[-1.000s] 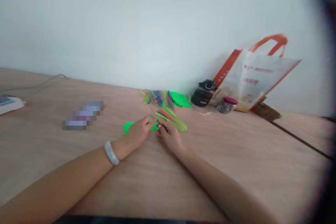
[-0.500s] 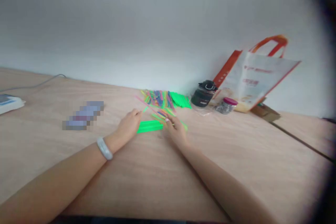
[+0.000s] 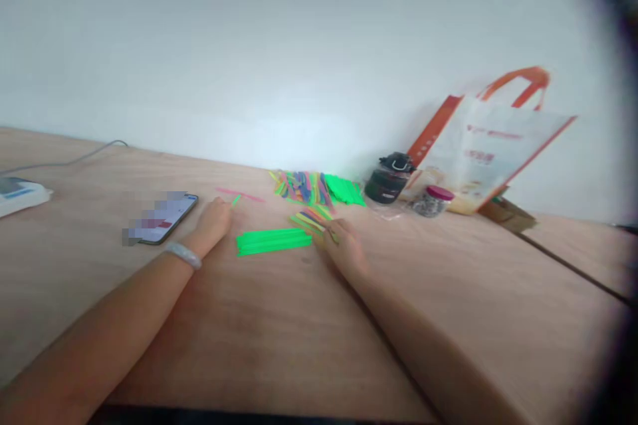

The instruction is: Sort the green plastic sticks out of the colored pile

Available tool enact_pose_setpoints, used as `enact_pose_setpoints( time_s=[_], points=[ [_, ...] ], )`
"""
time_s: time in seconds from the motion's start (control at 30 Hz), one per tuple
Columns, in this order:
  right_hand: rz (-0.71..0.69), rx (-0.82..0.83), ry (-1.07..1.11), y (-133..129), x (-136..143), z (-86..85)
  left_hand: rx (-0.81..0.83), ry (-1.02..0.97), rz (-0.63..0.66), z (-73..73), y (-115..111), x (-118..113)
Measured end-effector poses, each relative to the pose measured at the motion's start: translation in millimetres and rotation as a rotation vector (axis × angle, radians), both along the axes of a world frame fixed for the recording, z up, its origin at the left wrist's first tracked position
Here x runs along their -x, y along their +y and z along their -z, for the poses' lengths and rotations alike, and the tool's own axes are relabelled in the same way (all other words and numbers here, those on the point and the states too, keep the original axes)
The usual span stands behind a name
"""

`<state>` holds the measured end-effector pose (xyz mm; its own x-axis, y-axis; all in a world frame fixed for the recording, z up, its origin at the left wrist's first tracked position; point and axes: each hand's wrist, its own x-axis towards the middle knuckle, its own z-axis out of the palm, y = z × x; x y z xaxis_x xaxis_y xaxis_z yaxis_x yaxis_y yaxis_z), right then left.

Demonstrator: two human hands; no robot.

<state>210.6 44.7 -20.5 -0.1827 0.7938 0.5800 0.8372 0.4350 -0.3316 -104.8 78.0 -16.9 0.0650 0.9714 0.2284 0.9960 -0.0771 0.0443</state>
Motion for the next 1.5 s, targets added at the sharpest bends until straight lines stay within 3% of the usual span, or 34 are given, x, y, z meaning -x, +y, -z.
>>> enact_pose_setpoints(
  time_s=[0.1, 0.2, 0.3, 0.4, 0.47, 0.57, 1.07, 1.5],
  points=[
    [0.018, 0.005, -0.158, -2, -3, -0.1, -0.018, 0.006, -0.001, 0.1, -2, -2],
    [0.007, -0.005, -0.253, -4, -3, 2.2, -0.144, -0.032, 0.07, -1.1, -10, -13],
    [-0.001, -0.015, -0.31, -5, -1, 4.7, -0.244, -0.137, 0.318, -2.3, -24, -37],
    [-0.002, -0.011, -0.34, -6, -2, 6.2, -0.235, -0.152, 0.625, -1.8, -41, -67],
    [0.011, -0.015, -0.346, -6, -2, 6.5, -0.223, -0.11, 0.686, -1.1, -50, -82],
    [0.03, -0.019, -0.341, -5, -2, 5.9, -0.188, -0.054, 0.688, -0.3, -57, -93],
    [0.081, 0.059, -0.105, -3, 1, 4.9, -0.169, -0.074, 0.65, -2.4, -61, -95],
    [-0.094, 0.106, 0.182, -7, 11, 5.7, -0.126, -0.053, 0.685, -2.1, -62, -111]
  ],
)
